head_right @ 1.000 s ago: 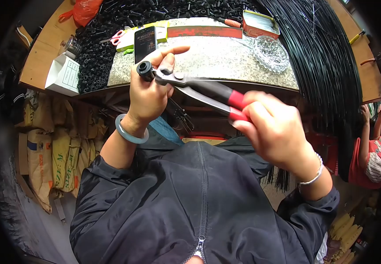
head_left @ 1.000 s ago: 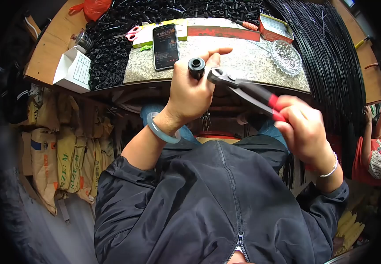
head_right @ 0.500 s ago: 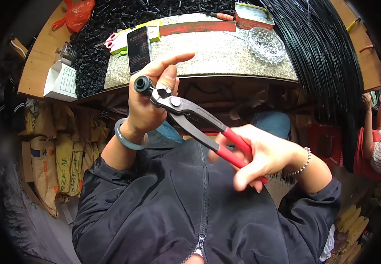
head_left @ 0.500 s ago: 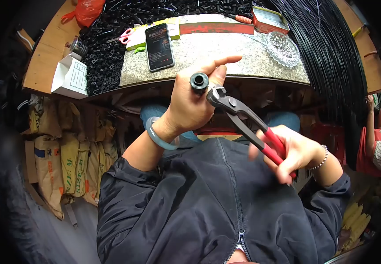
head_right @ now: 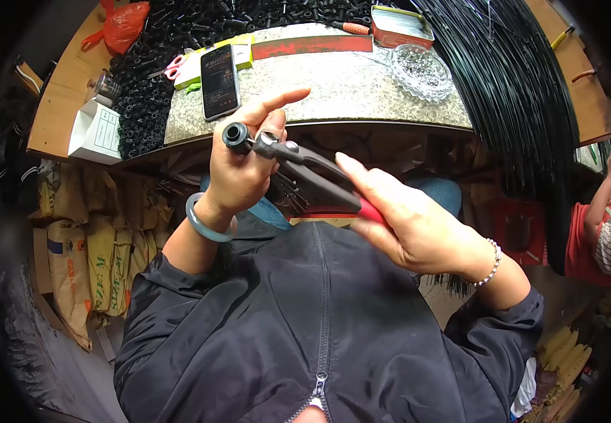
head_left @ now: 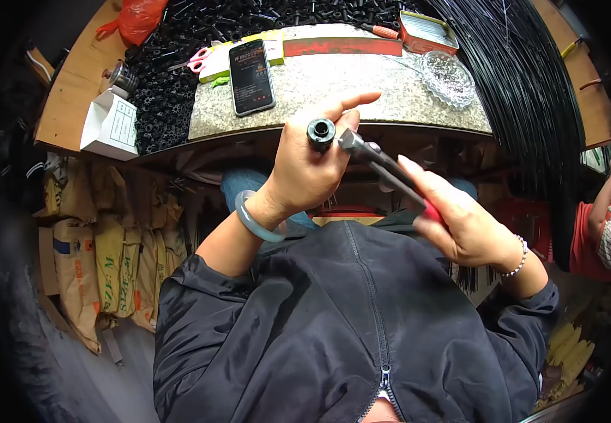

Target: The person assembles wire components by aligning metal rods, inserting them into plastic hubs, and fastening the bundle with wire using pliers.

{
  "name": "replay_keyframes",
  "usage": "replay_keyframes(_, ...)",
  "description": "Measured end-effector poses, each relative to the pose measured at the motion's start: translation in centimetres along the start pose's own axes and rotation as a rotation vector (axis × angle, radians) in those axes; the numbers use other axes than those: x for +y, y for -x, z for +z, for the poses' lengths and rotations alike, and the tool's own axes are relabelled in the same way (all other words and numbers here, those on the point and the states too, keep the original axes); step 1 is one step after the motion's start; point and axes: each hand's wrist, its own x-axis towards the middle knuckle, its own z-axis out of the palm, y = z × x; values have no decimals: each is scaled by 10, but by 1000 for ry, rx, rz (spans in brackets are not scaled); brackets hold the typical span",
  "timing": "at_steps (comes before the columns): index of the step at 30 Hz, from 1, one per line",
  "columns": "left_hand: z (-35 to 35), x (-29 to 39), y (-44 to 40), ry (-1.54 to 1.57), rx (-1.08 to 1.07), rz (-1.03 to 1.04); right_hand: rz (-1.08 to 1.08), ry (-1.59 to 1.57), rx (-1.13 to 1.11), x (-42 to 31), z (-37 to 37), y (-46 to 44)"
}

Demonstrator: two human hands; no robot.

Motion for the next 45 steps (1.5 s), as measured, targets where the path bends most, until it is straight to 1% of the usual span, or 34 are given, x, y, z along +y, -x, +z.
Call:
replay_keyframes(2,2,0,0,-6,9,1,35,15,-43,0,-3,-2)
replay_keyframes(3,3,1,-1,-12,16,5,64,30,-30,-2,-3,-3)
replay_keyframes(7,4,0,-2,-27,17,31,66,52,3,-1,-8,-5)
replay_keyframes(9,5,-1,-2,-5,50,33,156,70,-59,-7,-16,-5)
replay_keyframes(13,5,-2,-3,-38,72,37,179,34,-59,-12,-20,-6)
replay_keyframes(16,7,-2,-2,-48,97,37,178,98,-32,-15,-19,-8)
replay_keyframes(18,9,-4,-2,-40,118,29,114,377,57,-19,-19,-9)
replay_keyframes(20,10,-1,-2,-37,117,24,123,386,72,-15,-18,-7)
replay_keyframes(23,10,-1,-2,-39,122,20,115,300,46,-7,-14,-3)
replay_keyframes(25,11,-3,-3,-42,124,22,11,170,129,1,-8,-2)
replay_keyframes(26,10,-5,-3,-42,118,28,11,170,128,0,-9,-3)
replay_keyframes(28,10,-5,-3,-43,112,33,83,69,54,-1,-10,-3)
replay_keyframes(32,10,-6,-3,-51,72,55,49,-54,113,-3,-9,-5)
replay_keyframes(34,10,-6,-3,-50,60,74,383,-273,-120,-6,-21,-3)
replay_keyframes(35,10,-3,-4,-56,45,56,384,-272,-120,-4,-17,-3)
replay_keyframes(37,11,-2,-4,-60,25,38,469,-627,-38,2,-1,-3)
replay_keyframes(38,12,-2,-4,-27,39,47,453,-648,-81,4,0,-6)
replay_keyframes(39,13,-3,-7,9,48,61,337,-419,-13,14,4,-9)
replay_keyframes(40,10,-3,-6,-55,65,85,224,-181,57,24,4,-12)
replay_keyframes(41,10,-4,-6,-3,122,14,158,-71,169,30,-7,-21)
replay_keyframes(42,4,-4,-8,-36,108,19,145,-18,285,54,-20,-30)
replay_keyframes(43,0,-2,-9,13,93,-37,197,122,377,80,-38,-38)
replay_keyframes(44,-1,-4,-9,-6,90,-11,314,254,374,105,-62,-45)
replay_keyframes(45,-2,-7,-9,-28,89,16,191,545,474,132,-80,-48)
